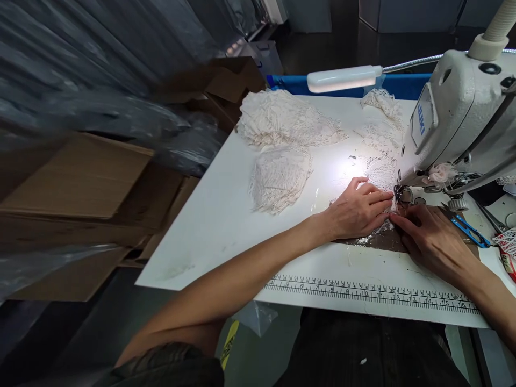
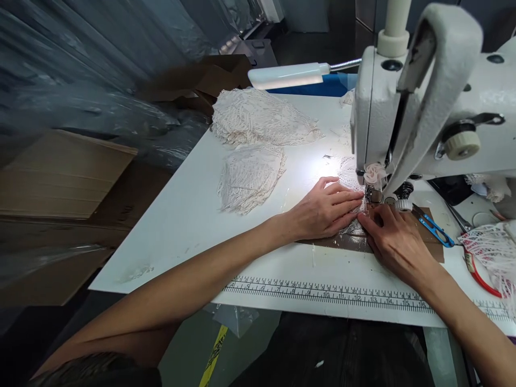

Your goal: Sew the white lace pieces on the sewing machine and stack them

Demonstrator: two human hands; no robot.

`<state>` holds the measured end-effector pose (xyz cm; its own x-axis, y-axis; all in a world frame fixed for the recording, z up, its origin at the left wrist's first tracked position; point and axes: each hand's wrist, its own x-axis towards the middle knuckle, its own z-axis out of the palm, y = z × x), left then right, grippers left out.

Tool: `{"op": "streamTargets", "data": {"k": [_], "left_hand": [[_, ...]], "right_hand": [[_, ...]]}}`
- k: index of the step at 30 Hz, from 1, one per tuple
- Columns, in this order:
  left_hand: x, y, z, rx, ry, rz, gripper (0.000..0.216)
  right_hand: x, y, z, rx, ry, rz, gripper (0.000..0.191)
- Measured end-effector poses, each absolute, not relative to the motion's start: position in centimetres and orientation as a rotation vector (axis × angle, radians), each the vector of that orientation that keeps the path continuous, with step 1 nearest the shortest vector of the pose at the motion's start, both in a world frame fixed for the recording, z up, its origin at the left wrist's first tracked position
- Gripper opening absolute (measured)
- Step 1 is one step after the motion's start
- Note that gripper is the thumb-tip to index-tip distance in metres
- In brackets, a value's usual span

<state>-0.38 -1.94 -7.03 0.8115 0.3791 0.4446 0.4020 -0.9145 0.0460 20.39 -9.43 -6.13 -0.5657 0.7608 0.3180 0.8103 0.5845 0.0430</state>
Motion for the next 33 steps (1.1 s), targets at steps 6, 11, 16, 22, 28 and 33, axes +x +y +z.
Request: {"op": "streamTargets", "data": {"k": [6, 11, 16, 22, 28, 33], "left_hand": [[-0.44, -1.83, -7.07, -2.948, -0.628, -0.691, 0.028], [-0.38, -1.75, -7.27, -2.957, -0.624, -0.732, 0.028], [-0.36, -1.8, -7.32, -2.982, -0.637, -0.732, 0.03], [-0.36, -1.69, -7.18, -3.039, -0.68, -0.654, 0.031], [-0.36, -1.48, -7.05, -3.049, -0.658, -0.616, 0.029], [-0.43, -1.56, -6.6, -3.051, -0.644, -0.525, 0.03]], "right_hand": [[20.38, -9.66, -6.2, -1.306, -2.531, -0.229, 0.026], [20.63, -9.71, -6.46, -1.322, -2.523, -0.161, 0.027], [20.68, -9.52, -6.62, -1.277, -2.485, -0.169, 0.028], [20.66, -9.48, -6.9, -1.25, -2.425, -0.161, 0.031], [20.63, -9.6, -6.88, -1.281, -2.434, -0.153, 0.033], [20.74, -9.53, -6.85, -1.287, -2.427, -0.162, 0.032]]}}
